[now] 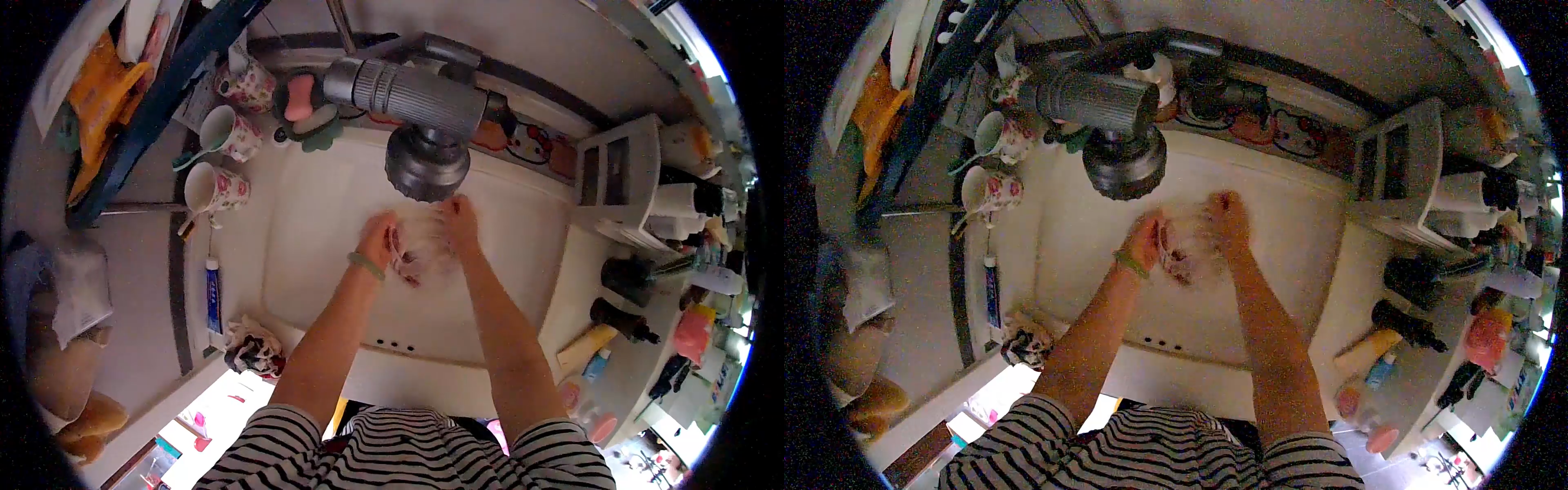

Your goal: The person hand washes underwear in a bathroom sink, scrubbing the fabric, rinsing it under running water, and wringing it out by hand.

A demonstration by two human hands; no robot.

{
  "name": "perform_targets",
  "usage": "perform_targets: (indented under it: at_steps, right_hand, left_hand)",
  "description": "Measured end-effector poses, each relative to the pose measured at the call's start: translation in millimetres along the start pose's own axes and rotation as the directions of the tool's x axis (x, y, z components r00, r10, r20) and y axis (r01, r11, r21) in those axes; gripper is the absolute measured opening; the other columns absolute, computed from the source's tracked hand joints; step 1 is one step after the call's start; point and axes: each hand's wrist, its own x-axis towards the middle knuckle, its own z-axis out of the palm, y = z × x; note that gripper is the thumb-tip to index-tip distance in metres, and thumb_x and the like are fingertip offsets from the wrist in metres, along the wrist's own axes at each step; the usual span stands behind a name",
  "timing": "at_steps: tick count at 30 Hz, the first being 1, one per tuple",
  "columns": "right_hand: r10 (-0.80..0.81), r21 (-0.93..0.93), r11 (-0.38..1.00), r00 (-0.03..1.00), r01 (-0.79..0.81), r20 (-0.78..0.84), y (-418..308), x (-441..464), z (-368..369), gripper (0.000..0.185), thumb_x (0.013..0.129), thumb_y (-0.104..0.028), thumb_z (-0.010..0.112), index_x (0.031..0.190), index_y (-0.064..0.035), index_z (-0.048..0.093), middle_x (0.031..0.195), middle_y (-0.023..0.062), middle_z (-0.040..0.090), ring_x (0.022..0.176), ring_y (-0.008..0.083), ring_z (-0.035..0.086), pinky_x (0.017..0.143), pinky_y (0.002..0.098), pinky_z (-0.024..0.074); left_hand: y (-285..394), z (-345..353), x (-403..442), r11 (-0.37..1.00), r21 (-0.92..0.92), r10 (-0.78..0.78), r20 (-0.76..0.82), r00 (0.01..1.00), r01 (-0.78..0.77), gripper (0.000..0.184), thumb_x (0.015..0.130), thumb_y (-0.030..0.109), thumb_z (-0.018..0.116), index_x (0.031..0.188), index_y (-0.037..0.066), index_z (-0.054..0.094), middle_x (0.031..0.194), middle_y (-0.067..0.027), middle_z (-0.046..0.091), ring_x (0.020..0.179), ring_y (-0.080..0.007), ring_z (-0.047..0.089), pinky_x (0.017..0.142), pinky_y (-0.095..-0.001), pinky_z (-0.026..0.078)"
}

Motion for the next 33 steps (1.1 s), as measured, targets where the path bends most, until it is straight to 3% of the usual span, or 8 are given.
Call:
perform_targets:
  at_steps: [2, 6, 12, 22, 25, 30, 31, 33]
  right_hand:
    - [-0.339, -0.885, 0.343, 0.920, 0.314, 0.195, 5.0, -31.6, 26.3, 0.037, 0.077, -0.034, 0.058, 0.095, -0.0022, 0.055, 0.091, 0.0145, 0.059, 0.073, 0.0314, 0.058, 0.065, 0.0407, 0.0477]
    - [-0.307, -0.707, 0.364, 0.795, 0.606, 0.523, -28.7, -53.7, 28.9, 0.020, 0.071, -0.016, 0.055, 0.088, -0.0044, 0.057, 0.081, 0.0139, 0.060, 0.078, 0.0291, 0.058, 0.067, 0.0377, 0.0455]
    - [-0.277, -0.045, 0.960, 0.961, 0.276, -0.024, -5.1, -62.6, 70.1, 0.022, 0.078, -0.021, 0.056, 0.092, -0.0039, 0.057, 0.085, 0.0126, 0.060, 0.077, 0.0248, 0.058, 0.065, 0.0359, 0.0454]
    - [-0.366, -0.481, 0.822, 0.930, 0.305, -0.036, -63.7, -103.8, 69.4, 0.030, 0.084, -0.032, 0.048, 0.076, -0.0028, 0.053, 0.068, 0.0155, 0.054, 0.066, 0.0324, 0.054, 0.059, 0.0400, 0.0411]
    - [-0.869, -0.373, 0.346, 0.444, 0.861, 0.218, -31.1, -119.6, 89.8, 0.029, 0.083, -0.031, 0.047, 0.079, -0.0035, 0.055, 0.083, 0.0189, 0.058, 0.073, 0.0363, 0.055, 0.066, 0.0422, 0.0435]
    - [-0.113, -0.461, 0.873, 0.986, 0.159, 0.126, -80.4, -94.9, 47.4, 0.027, 0.085, -0.030, 0.044, 0.087, -0.0080, 0.059, 0.085, 0.0178, 0.061, 0.086, 0.0316, 0.058, 0.084, 0.0483, 0.0398]
    - [-0.419, -0.359, 0.832, 0.903, 0.423, 0.093, -62.9, -116.9, 64.9, 0.027, 0.084, -0.030, 0.048, 0.079, -0.0063, 0.058, 0.075, 0.0151, 0.058, 0.071, 0.0289, 0.054, 0.069, 0.0404, 0.0409]
    - [-0.676, -0.271, 0.705, 0.736, 0.656, 0.022, -34.1, -123.9, 74.0, 0.028, 0.083, -0.030, 0.051, 0.072, -0.0045, 0.058, 0.064, 0.0123, 0.056, 0.056, 0.0261, 0.051, 0.055, 0.0325, 0.0420]
  left_hand:
    - [-5.0, -4.3, -4.5, 0.911, 0.406, 0.087, -0.015, 0.996, -0.074, 0.016, 0.081, 0.024, 0.057, 0.079, 0.008, 0.054, 0.066, -0.0043, 0.054, 0.060, -0.0148, 0.055, 0.052, -0.0265, 0.043]
    - [-51.6, -40.3, 22.3, 0.287, 0.954, 0.734, -0.160, 0.660, -0.089, 0.021, 0.079, 0.028, 0.057, 0.072, 0.009, 0.052, 0.059, -0.0033, 0.050, 0.047, -0.0115, 0.047, 0.041, -0.0259, 0.037]
    - [-50.4, -19.2, 34.2, 0.949, 0.313, 0.113, -0.463, 0.879, 0.043, 0.028, 0.082, 0.037, 0.052, 0.079, 0.009, 0.052, 0.066, -0.0015, 0.050, 0.059, -0.0121, 0.049, 0.050, -0.0297, 0.041]
    - [-36.2, 15.9, -29.7, 0.996, -0.060, 0.072, -0.021, 0.997, -0.073, 0.040, 0.090, 0.045, 0.036, 0.104, 0.011, 0.050, 0.088, -0.0014, 0.055, 0.082, -0.0155, 0.054, 0.071, -0.0322, 0.045]
    - [-41.7, 18.5, -33.1, 0.986, -0.166, -0.007, 0.097, 0.995, 0.023, 0.044, 0.089, 0.046, 0.036, 0.109, 0.010, 0.049, 0.091, -0.0020, 0.056, 0.085, -0.0157, 0.054, 0.074, -0.0331, 0.044]
    - [-38.3, 71.1, -49.2, 0.989, -0.146, -0.047, -0.321, 0.946, -0.001, 0.040, 0.089, 0.046, 0.037, 0.088, 0.011, 0.056, 0.076, -0.0006, 0.055, 0.074, -0.0145, 0.053, 0.066, -0.0343, 0.044]
    - [-29.8, 49.5, -33.0, 0.943, -0.309, 0.053, 0.501, 0.864, 0.121, 0.034, 0.090, 0.041, 0.037, 0.104, 0.013, 0.050, 0.095, -0.0026, 0.052, 0.092, -0.0168, 0.048, 0.079, -0.0359, 0.040]
    - [-42.9, 12.8, -22.6, 0.889, -0.318, 0.265, 0.944, 0.195, 0.329, 0.037, 0.091, 0.036, 0.038, 0.121, 0.014, 0.044, 0.114, -0.0046, 0.049, 0.110, -0.0191, 0.044, 0.092, -0.0375, 0.036]
